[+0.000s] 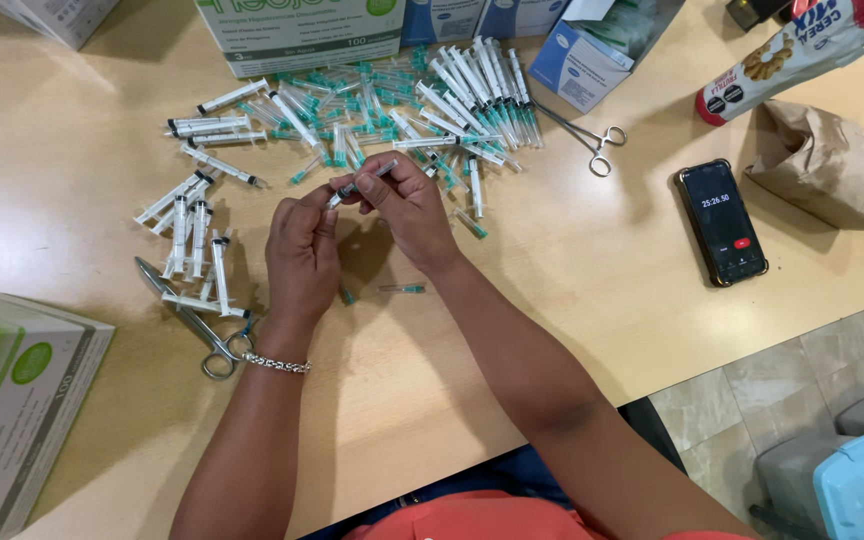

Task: The person repeatedly picks up syringe barrels and needle tips from a table and screws them together to form complete syringes. The assembled units are placed in a growing pile on the right side of the workspace.

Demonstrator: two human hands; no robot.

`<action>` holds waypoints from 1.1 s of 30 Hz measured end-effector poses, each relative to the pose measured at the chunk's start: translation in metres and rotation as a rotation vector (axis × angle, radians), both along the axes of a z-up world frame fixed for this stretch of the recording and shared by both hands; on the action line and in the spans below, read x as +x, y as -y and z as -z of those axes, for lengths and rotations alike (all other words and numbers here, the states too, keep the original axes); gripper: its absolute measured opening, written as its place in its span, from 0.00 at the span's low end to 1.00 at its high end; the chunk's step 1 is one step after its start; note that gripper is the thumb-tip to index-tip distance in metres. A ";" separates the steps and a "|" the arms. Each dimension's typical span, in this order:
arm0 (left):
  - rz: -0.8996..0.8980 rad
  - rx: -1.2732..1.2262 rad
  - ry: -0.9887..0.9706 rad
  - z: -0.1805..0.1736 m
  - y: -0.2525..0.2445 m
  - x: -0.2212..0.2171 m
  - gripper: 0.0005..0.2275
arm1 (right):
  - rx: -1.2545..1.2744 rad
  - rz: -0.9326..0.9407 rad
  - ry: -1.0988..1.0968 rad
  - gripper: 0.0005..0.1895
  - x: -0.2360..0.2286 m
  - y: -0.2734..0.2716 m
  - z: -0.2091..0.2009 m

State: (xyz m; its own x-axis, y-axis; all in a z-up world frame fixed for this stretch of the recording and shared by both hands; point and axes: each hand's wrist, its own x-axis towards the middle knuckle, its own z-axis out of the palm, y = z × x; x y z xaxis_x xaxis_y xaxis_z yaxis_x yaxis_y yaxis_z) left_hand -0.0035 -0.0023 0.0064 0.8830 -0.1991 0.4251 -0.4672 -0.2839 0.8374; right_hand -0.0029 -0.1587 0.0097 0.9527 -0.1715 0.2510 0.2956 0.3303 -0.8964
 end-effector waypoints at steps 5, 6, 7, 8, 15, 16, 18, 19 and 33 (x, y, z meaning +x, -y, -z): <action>-0.018 0.011 -0.056 0.005 0.000 0.001 0.11 | 0.008 -0.018 -0.040 0.07 0.004 0.005 -0.001; -0.014 0.001 -0.080 0.003 0.000 0.000 0.11 | -0.016 -0.012 -0.047 0.07 0.004 0.006 0.001; -0.015 0.005 -0.086 0.003 0.000 0.001 0.11 | -0.012 -0.014 -0.053 0.07 0.005 0.005 0.001; -0.021 0.016 -0.082 0.002 0.001 0.001 0.12 | -0.003 -0.014 -0.057 0.07 0.006 0.005 0.000; -0.031 0.044 -0.078 0.001 0.000 0.000 0.12 | 0.011 -0.003 -0.069 0.06 0.004 0.002 -0.008; -0.031 0.046 -0.078 0.003 0.000 0.000 0.12 | 0.012 -0.004 -0.069 0.06 0.004 0.002 -0.009; -0.032 0.075 -0.055 0.006 0.000 0.001 0.12 | -0.006 0.017 -0.065 0.05 0.002 0.003 -0.013; -0.033 0.075 -0.053 0.003 -0.001 0.000 0.12 | -0.006 0.017 -0.063 0.05 0.004 0.005 -0.007; -0.011 0.119 -0.048 -0.003 -0.005 -0.001 0.16 | -0.084 -0.043 -0.055 0.13 0.013 0.026 0.016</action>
State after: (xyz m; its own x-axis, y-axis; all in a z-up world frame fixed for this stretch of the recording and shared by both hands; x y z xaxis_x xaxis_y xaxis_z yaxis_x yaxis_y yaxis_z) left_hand -0.0041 0.0027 0.0089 0.9041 -0.2360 0.3563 -0.4238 -0.3868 0.8190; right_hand 0.0103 -0.1846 -0.0063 0.9715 -0.1111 0.2094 0.2321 0.2649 -0.9359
